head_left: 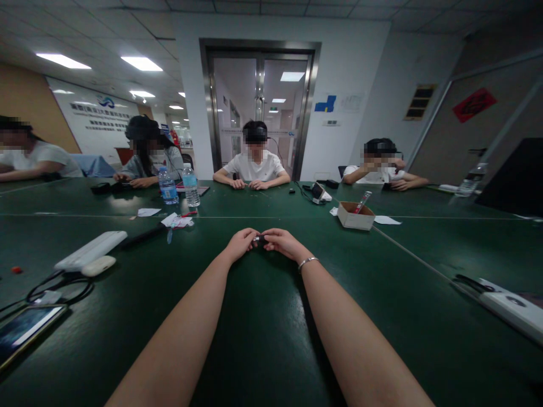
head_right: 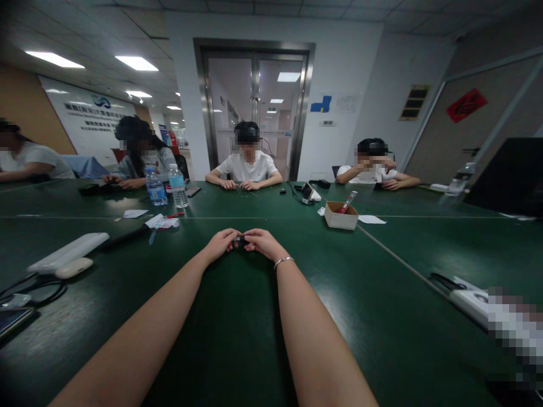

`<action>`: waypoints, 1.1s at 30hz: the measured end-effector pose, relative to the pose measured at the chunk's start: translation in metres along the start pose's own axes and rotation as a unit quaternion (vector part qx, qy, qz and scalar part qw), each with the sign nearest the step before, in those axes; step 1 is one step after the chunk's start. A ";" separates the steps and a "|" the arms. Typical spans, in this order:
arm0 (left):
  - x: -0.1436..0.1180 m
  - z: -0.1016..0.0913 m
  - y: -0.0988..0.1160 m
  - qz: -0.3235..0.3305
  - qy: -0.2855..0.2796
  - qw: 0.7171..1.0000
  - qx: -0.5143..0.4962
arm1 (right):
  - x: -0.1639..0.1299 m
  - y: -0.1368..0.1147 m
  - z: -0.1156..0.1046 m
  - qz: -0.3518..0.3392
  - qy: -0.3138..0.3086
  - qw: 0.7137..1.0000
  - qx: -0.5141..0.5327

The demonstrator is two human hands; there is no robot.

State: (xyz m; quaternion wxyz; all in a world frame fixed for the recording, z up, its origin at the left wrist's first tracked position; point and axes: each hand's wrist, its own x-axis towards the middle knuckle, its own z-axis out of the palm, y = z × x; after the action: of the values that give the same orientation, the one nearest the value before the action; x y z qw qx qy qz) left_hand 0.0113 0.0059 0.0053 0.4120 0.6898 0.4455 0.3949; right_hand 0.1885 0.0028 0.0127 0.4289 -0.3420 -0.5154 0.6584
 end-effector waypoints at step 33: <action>0.002 0.000 -0.004 -0.013 -0.009 1.000 -0.011 | 0.000 0.000 0.000 0.006 0.006 1.000 0.000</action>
State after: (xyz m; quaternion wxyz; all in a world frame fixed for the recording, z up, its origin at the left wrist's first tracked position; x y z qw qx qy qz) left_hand 0.0110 0.0084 0.0021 0.4287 0.6830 0.4461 0.3881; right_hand 0.1880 0.0029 0.0128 0.4282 -0.3491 -0.5103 0.6591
